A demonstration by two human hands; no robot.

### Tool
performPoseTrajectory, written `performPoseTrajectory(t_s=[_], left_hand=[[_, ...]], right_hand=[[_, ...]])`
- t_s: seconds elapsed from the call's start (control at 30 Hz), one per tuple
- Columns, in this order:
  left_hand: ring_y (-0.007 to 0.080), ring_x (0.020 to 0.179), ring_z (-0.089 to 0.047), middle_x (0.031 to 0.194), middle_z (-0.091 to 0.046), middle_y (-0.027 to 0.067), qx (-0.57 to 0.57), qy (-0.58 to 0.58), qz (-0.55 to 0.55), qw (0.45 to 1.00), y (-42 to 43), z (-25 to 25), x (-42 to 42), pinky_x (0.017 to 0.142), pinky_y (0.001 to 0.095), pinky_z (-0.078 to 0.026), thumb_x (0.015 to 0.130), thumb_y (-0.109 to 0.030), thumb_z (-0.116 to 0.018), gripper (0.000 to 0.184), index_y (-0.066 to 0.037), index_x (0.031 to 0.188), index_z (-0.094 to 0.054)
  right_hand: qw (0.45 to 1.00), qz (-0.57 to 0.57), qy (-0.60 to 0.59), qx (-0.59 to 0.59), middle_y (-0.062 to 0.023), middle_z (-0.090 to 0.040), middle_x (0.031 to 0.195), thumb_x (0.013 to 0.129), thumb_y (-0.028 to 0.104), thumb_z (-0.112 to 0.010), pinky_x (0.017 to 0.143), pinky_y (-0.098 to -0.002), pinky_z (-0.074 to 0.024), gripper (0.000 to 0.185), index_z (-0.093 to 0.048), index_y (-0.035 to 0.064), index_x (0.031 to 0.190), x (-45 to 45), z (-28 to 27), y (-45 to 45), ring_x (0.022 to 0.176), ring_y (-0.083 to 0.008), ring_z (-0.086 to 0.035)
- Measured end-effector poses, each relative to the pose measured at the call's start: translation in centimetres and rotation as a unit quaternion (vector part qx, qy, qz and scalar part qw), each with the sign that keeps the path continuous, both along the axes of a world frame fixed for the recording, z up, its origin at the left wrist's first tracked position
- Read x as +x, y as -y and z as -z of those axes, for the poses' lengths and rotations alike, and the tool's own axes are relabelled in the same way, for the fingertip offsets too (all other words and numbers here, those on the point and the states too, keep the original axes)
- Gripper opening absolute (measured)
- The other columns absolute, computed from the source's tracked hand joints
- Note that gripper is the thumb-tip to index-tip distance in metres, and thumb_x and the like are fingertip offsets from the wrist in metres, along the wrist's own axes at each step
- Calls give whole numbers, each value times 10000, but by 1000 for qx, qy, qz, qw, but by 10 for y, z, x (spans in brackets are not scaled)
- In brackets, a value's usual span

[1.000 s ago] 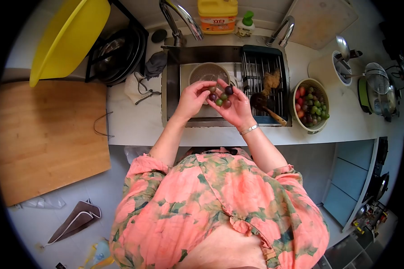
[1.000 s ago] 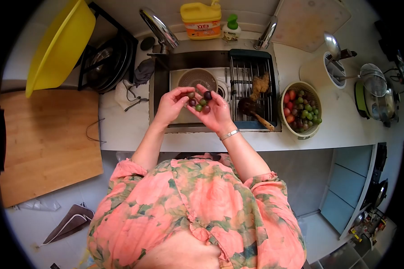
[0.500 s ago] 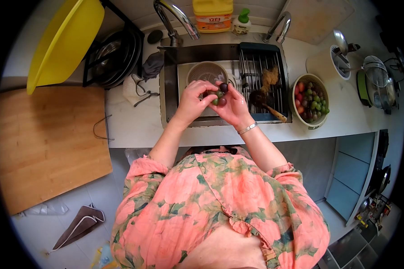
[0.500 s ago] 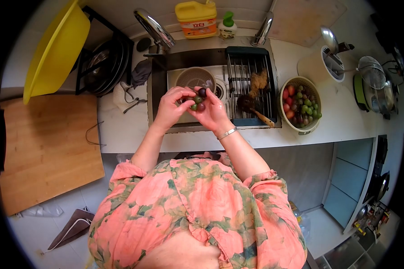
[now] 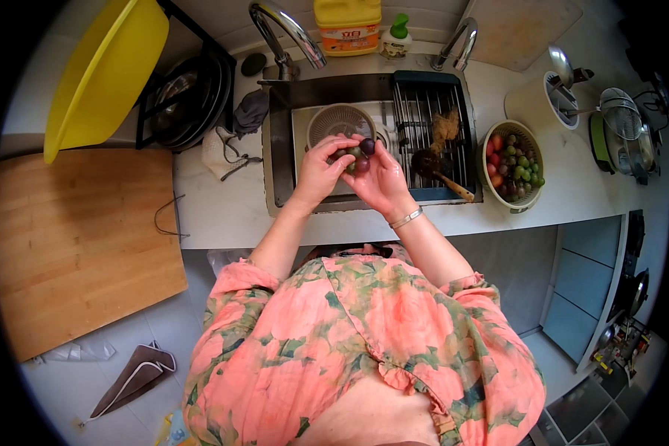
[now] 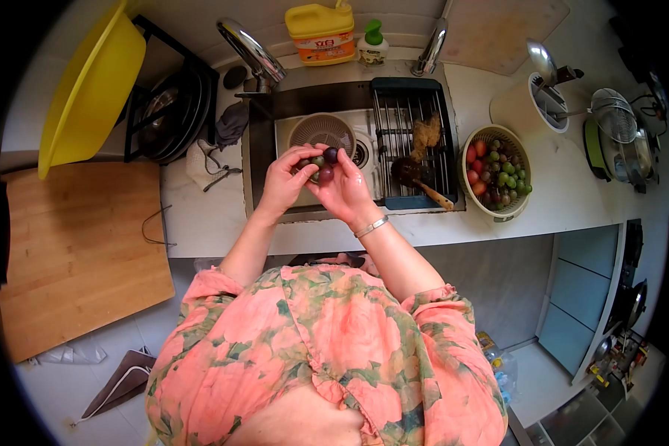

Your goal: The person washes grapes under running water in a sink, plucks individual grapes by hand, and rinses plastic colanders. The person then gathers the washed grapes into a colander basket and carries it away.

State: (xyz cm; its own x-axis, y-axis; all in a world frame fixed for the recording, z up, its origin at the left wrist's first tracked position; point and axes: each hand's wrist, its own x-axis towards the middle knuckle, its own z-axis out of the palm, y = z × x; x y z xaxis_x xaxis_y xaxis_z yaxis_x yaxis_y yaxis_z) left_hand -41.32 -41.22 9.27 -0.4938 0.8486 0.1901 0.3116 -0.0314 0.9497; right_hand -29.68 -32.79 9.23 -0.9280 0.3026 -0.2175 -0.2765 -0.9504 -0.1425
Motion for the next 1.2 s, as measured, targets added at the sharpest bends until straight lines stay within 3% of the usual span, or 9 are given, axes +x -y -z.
performPoseTrajectory(t_s=[0.03, 0.1, 0.2, 0.27, 0.43, 0.6, 0.87, 1.03, 1.2], left_hand=[[159, 902, -586, 986, -605, 89, 0, -1, 0, 1000, -1, 4, 3, 829, 248, -453, 752, 32, -598, 274, -1, 1024, -607], [136, 909, -572, 990, -606, 68, 22, 143, -41, 989, 0, 9, 8, 817, 242, -451, 809, 32, -547, 239, -9, 1038, -601], [116, 931, -545, 1035, -579, 50, -11, 261, -9, 965, 3, 13, 5, 816, 239, -444, 875, 4, -490, 246, -13, 1111, -557], [114, 921, -544, 1031, -579, 51, -15, 279, -9, 960, 4, 15, 3, 806, 242, -448, 881, -2, -477, 242, -14, 1113, -546], [135, 910, -555, 1013, -582, 63, 15, 340, -26, 940, 1, 16, 3, 813, 267, -454, 900, -21, -434, 233, -18, 1120, -512], [189, 939, -563, 1036, -577, 123, 77, 490, -16, 868, 5, 24, -4, 856, 308, -452, 912, -75, -424, 259, -28, 1162, -472], [189, 935, -578, 1061, -579, 133, 93, 572, 2, 815, 5, 27, -1, 845, 311, -464, 910, -73, -410, 281, -44, 1181, -477], [195, 964, -573, 1103, -567, 140, 92, 590, 15, 802, 5, 28, -1, 849, 331, -459, 905, -92, -425, 300, -60, 1200, -465], [178, 850, -588, 1043, -588, 133, 111, 652, 32, 750, 7, 30, -2, 773, 307, -489, 906, -133, -432, 291, -62, 1183, -486]], right_hand=[[1000, 6, 1, -17, -46, -502, 1189, 961, 347, -311, 1014, -436, -301, 376, -489, 94, 1174, 0, 1, 0, 1134, -208, -441], [999, 12, 0, -34, -34, -523, 1152, 960, 339, -318, 1019, -436, -294, 366, -507, 95, 1157, 1, 8, -2, 1107, -202, -455], [996, -10, -71, -47, -19, -564, 1044, 950, 311, -358, 1026, -441, -287, 325, -538, 96, 1115, 1, 19, -4, 1064, -184, -470], [998, 7, -11, -56, -26, -580, 969, 934, 255, -407, 1018, -435, -307, 271, -546, 86, 1095, 2, 12, -2, 1050, -182, -480], [996, 31, 47, -63, -58, -584, 1005, 901, 170, -450, 1003, -420, -343, 221, -550, 64, 1068, 1, 10, -2, 1043, -197, -501], [997, 46, 47, -51, -122, -565, 1092, 898, 125, -449, 1041, -442, -321, 223, -533, 39, 1085, 4, 14, -1, 1094, -254, -495], [980, 62, 159, 102, -93, -557, 1039, 776, -86, -562, 833, -291, -510, 270, -502, 30, 1012, 0, 24, 5, 949, -182, -566], [973, 75, 180, 120, -95, -554, 991, 773, -94, -563, 792, -277, -525, 249, -503, 20, 987, 1, 21, 5, 888, -179, -574], [969, 86, 204, 113, -106, -556, 970, 796, -72, -548, 768, -277, -531, 200, -497, 9, 972, 5, 12, 4, 843, -186, -582]])
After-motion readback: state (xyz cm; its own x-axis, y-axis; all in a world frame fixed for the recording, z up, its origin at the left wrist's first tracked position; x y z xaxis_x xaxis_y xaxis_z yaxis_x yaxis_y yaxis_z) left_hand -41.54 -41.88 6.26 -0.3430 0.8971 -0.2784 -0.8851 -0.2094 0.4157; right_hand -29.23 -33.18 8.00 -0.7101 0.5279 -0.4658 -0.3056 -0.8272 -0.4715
